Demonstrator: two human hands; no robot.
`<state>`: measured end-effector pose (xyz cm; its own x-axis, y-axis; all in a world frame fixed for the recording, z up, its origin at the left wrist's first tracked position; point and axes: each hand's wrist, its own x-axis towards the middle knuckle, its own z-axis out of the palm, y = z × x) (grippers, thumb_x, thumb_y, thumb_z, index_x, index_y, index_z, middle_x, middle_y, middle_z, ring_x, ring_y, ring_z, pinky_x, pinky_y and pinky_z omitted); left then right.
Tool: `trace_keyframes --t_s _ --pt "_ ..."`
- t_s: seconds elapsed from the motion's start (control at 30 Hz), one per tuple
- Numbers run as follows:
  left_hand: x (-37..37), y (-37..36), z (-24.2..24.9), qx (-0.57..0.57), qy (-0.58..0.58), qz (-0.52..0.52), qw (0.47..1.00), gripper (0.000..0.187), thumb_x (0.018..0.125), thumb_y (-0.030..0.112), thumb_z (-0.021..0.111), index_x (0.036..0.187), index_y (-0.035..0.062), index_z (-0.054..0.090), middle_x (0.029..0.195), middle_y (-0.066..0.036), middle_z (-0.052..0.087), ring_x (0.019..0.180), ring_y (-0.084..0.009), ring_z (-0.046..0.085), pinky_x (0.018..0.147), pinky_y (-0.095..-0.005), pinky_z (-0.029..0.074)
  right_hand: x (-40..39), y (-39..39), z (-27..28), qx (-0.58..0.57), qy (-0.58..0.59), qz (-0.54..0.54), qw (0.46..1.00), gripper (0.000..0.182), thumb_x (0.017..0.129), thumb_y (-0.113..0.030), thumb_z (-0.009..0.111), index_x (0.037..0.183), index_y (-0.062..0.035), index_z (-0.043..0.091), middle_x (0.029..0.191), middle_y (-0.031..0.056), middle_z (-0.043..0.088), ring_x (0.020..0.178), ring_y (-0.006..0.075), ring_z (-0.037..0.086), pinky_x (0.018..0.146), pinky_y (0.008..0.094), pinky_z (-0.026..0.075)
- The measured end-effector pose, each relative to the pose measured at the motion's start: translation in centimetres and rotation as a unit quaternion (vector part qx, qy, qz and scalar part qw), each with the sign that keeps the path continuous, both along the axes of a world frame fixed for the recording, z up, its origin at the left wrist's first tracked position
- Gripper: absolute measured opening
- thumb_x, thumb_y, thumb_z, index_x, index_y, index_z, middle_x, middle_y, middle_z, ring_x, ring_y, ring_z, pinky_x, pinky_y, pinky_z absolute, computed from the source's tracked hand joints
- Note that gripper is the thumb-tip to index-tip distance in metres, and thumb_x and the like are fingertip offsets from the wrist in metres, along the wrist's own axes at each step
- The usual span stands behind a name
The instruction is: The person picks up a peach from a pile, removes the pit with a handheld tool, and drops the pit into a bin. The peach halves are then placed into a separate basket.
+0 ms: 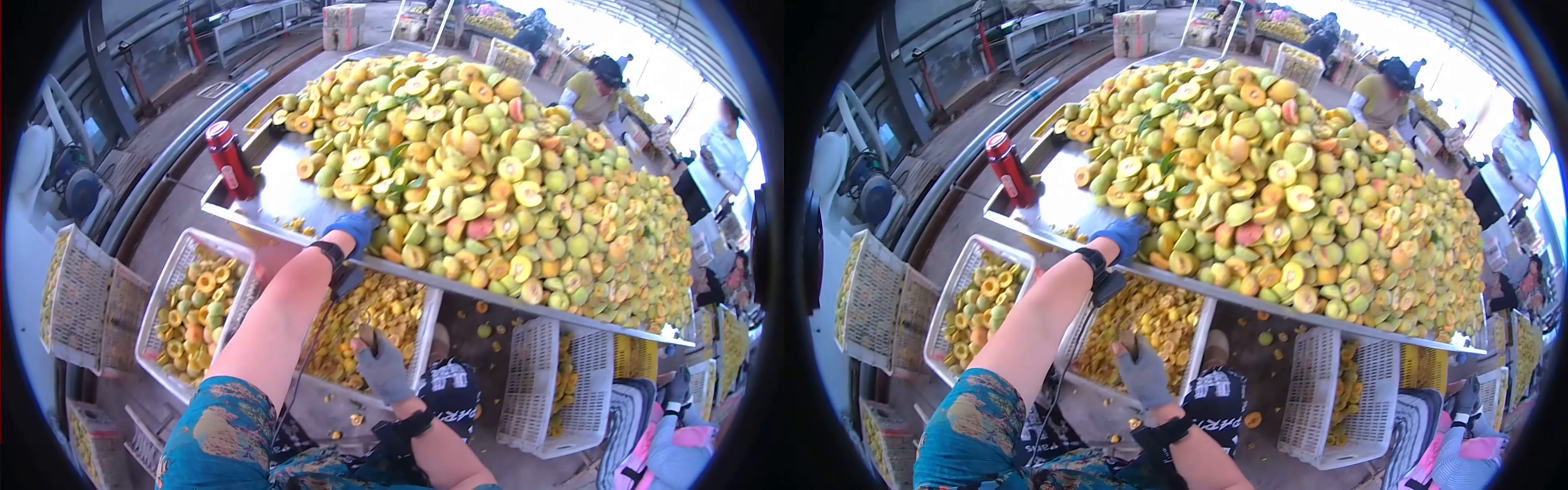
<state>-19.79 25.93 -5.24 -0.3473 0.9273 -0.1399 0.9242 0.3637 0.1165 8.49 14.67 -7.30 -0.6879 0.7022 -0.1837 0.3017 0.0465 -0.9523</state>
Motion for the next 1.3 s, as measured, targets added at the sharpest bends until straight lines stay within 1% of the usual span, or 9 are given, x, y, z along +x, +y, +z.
trace_keyframes --t_s 0.17,0.23,0.3,0.37,0.43,0.57,0.7,0.77,1.3 --pt "-1.3 -0.3 0.8 0.014 0.037 -0.044 0.998 0.042 0.088 0.012 0.052 0.13 0.0162 0.054 0.132 -0.016 0.054 0.109 -0.0361 0.061 0.093 -0.0451 0.049 -0.2 1.0 1.6 -0.023 -0.021 -0.011 0.999 0.044 0.089 -0.043 0.063 0.11 -0.0039 0.059 0.091 0.0228 0.066 0.087 0.041 0.065 0.074 0.0433 0.05" --pt "-1.1 -1.4 1.0 0.193 -0.061 0.001 0.979 0.049 0.081 0.007 0.059 0.13 0.0131 0.052 0.126 -0.016 0.056 0.108 -0.0372 0.06 0.091 -0.0444 0.049 0.0 0.9 0.7 -0.013 0.02 -0.039 0.999 0.045 0.089 -0.042 0.064 0.11 -0.0025 0.059 0.09 0.0234 0.067 0.086 0.0402 0.065 0.074 0.0432 0.05" --pt "2.3 -5.1 4.0 0.376 -0.328 0.012 0.867 0.053 0.084 0.007 0.062 0.134 0.0099 0.046 0.123 -0.012 0.057 0.112 -0.0274 0.059 0.087 -0.0395 0.051 0.6 0.9 2.4 0.001 0.027 -0.043 0.999 0.043 0.087 -0.036 0.068 0.109 -0.0011 0.058 0.084 0.0198 0.066 0.078 0.0322 0.066 0.07 0.0405 0.051" --pt "3.8 -8.1 5.6 0.334 -0.7 0.031 0.63 0.058 0.085 0.013 0.066 0.138 0.0099 0.043 0.134 -0.009 0.052 0.116 -0.0265 0.057 0.092 -0.04 0.052 0.8 0.8 0.3 -0.012 0.094 -0.058 0.994 0.036 0.088 -0.031 0.068 0.109 -0.0025 0.058 0.079 0.0117 0.063 0.068 0.0222 0.063 0.062 0.0354 0.05" --pt "6.1 -12.3 5.6 0.318 -0.847 0.002 0.425 0.062 0.087 0.02 0.067 0.141 0.0122 0.039 0.135 -0.01 0.051 0.116 -0.0303 0.057 0.091 -0.047 0.052 1.2 -0.1 3.8 -0.151 0.173 -0.049 0.972 0.026 0.093 -0.023 0.063 0.111 -0.0053 0.055 0.074 -0.0004 0.056 0.059 0.007 0.053 0.053 0.0241 0.044" --pt "11.8 -19.1 6.3 0.364 -0.882 0.012 0.3 0.049 0.097 0.042 0.049 0.134 0.01 0.044 0.133 -0.014 0.052 0.108 -0.0305 0.059 0.091 -0.0476 0.051 1.7 -2.6 7.2 -0.041 0.18 0.023 0.983 0.027 0.093 -0.023 0.063 0.108 -0.0023 0.055 0.073 0.0066 0.057 0.059 0.0151 0.055 0.054 0.0313 0.045" --pt "18.3 -23.3 9.3 0.497 -0.749 0.138 0.416 0.051 0.099 0.048 0.043 0.131 0.009 0.044 0.13 -0.014 0.053 0.104 -0.0262 0.058 0.092 -0.0416 0.049 2.6 -5.9 10.9 0.192 0.144 0.062 0.969 0.032 0.092 -0.024 0.063 0.11 0.0006 0.053 0.075 0.0206 0.061 0.065 0.0373 0.062 0.058 0.0411 0.048" --pt "19.9 -25.2 10.4 0.508 -0.61 0.104 0.6 0.053 0.099 0.05 0.042 0.131 0.0076 0.042 0.128 -0.013 0.054 0.103 -0.0223 0.057 0.093 -0.0374 0.047 2.8 -7.2 11.5 0.255 0.164 0.038 0.952 0.035 0.092 -0.024 0.063 0.113 0.0012 0.051 0.073 0.0222 0.061 0.067 0.0396 0.064 0.057 0.0435 0.048" --pt "23.0 -30.5 13.8 0.479 -0.665 0.128 0.559 0.055 0.102 0.05 0.035 0.108 0.0008 0.059 0.1 -0.007 0.063 0.091 -0.0127 0.059 0.087 -0.0274 0.048 6.0 -12.2 13.8 0.267 0.054 0.139 0.952 0.031 0.088 -0.022 0.065 0.102 0.0023 0.053 0.076 0.0267 0.061 0.074 0.0475 0.061 0.061 0.0513 0.047"
